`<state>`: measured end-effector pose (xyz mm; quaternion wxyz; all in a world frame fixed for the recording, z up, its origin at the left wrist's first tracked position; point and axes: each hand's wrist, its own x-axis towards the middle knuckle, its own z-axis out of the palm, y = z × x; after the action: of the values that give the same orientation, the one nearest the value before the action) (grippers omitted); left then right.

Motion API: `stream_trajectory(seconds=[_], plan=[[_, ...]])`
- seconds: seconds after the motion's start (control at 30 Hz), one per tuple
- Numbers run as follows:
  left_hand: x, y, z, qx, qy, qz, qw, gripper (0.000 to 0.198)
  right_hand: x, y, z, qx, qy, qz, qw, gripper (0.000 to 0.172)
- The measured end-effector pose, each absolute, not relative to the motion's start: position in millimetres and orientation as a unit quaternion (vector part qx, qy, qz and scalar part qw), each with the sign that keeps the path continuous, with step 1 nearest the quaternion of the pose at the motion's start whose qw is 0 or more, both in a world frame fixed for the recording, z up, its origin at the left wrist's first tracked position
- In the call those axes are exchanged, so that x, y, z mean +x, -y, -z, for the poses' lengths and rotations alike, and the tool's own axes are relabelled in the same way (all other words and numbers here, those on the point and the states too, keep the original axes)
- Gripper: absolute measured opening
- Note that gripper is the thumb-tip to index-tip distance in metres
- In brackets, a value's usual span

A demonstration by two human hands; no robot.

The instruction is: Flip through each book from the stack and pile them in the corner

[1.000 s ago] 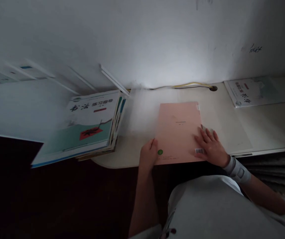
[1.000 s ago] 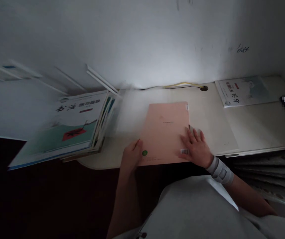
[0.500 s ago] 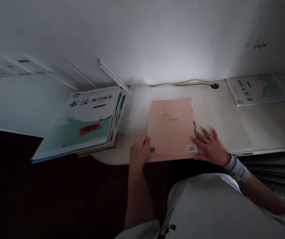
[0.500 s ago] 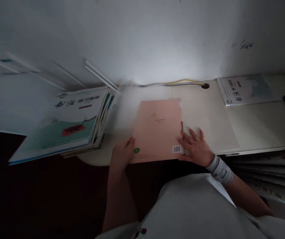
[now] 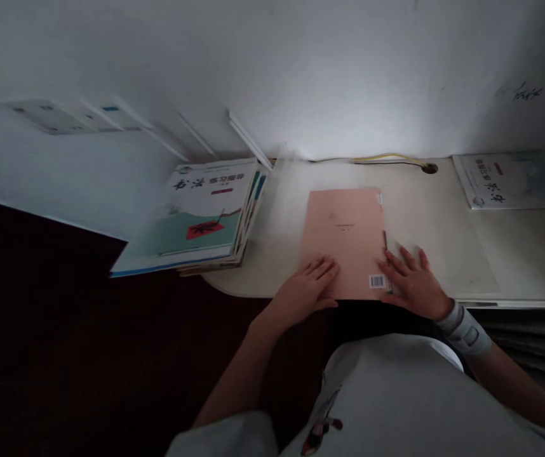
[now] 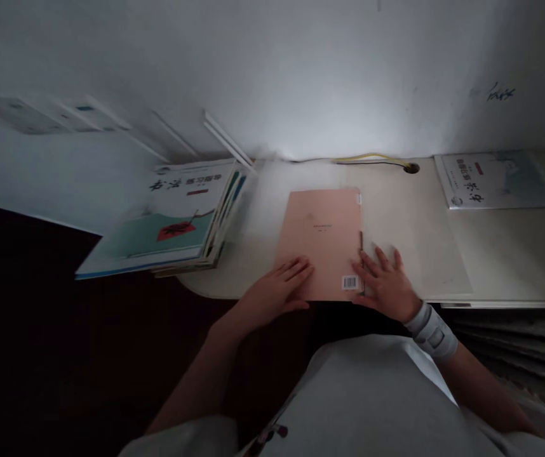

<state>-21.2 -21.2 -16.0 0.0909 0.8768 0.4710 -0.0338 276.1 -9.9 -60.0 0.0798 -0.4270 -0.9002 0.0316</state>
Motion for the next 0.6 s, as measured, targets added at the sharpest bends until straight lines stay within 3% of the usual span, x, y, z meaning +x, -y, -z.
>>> stream_trajectory(seconds=[0.47,0.6], plan=[[-23,5,-11,0.884,-0.431,0.124,0.132,0.058,276,11,60,-0.429,0.898,-0.011,0.094,0.070],[-19,4,-20,0.903,-0.403,0.101,0.110,0.038,275,11,58,-0.433,0.898,-0.004,0.085,0.070]])
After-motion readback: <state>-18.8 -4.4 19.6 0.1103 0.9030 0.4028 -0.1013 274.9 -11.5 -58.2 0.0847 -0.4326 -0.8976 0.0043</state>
